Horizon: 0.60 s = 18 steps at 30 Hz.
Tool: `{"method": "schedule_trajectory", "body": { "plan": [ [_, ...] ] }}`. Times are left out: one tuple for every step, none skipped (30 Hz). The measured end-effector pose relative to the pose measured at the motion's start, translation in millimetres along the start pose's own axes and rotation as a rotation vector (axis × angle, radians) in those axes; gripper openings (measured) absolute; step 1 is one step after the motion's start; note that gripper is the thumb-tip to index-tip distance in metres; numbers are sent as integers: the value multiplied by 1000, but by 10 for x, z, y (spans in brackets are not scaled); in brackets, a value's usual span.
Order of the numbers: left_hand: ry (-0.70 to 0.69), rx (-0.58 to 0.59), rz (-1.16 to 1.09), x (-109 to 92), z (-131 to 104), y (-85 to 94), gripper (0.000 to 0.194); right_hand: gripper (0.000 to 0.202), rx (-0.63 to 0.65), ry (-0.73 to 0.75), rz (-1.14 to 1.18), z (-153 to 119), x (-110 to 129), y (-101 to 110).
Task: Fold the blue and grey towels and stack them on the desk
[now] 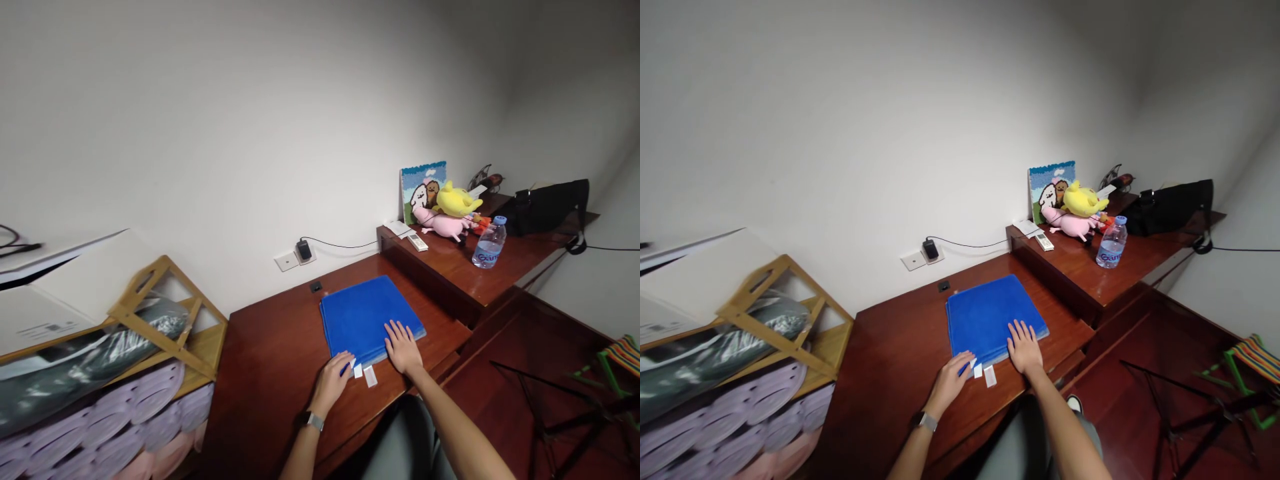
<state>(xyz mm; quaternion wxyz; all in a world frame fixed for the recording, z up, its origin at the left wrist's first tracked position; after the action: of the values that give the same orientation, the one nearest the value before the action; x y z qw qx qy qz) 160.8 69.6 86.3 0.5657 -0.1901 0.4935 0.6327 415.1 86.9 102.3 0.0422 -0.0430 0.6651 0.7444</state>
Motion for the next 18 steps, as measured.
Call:
{"method": "schedule_trajectory", "body": {
  "plan": [
    [-18,-11,8,-16,11,-11,29,60,-1,1,0,1,1,0],
    [-32,-22,16,-29,20,-24,28,60,-1,1,0,2,2,0],
    [-41,-36,23,-39,23,-36,28,60,-1,1,1,3,2,-1],
    [-42,-52,29,-43,21,-49,29,60,1,-1,2,4,1,-3],
    [-36,-66,32,-44,12,-63,29,60,4,-2,4,4,-1,-5],
    [-31,-80,35,-46,-4,-76,29,60,6,-1,6,4,-1,-6],
    [-32,-87,38,-54,-25,-93,28,60,7,-1,8,4,-2,-7],
    [-43,-81,47,-70,-51,-113,27,60,6,-1,9,3,-3,-6],
    [-62,-68,64,-94,-78,-134,27,60,4,-1,8,2,-5,-4],
    [-86,-50,88,-123,-107,-151,27,59,1,-2,7,1,-7,-2],
    [-109,-29,119,-153,-134,-164,27,59,-1,-3,6,-1,-10,-1],
    [-129,-7,154,-183,-160,-172,29,59,-2,-4,5,-3,-13,-1],
    [-143,15,187,-210,-182,-175,29,59,-2,-4,3,-5,-14,-1],
    [-149,34,215,-233,-200,-174,29,59,-4,-4,2,-7,-15,1],
    [-153,54,238,-254,-215,-175,29,59,-7,-3,0,-7,-15,4],
    [-155,73,259,-275,-226,-179,29,59,-10,-3,-1,-7,-13,10],
    [-155,87,277,-294,-235,-186,29,59,-13,-2,-3,-5,-11,18],
    [-150,92,296,-311,-241,-195,29,59,-15,-2,-3,-3,-8,28]
  ]
}}
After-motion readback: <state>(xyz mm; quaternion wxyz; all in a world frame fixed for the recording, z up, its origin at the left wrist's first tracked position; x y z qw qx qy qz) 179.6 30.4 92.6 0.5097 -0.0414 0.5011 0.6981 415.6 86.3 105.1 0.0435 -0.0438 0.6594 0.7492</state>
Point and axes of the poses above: each hand's wrist, its own z-axis towards the middle knuckle, its own y-axis out of the back of the hand, x = y × z, the point moved 7 cm from there along z, towards the middle knuckle, and after that the axes turned 15 degrees about -z, right-handed, at the moved point
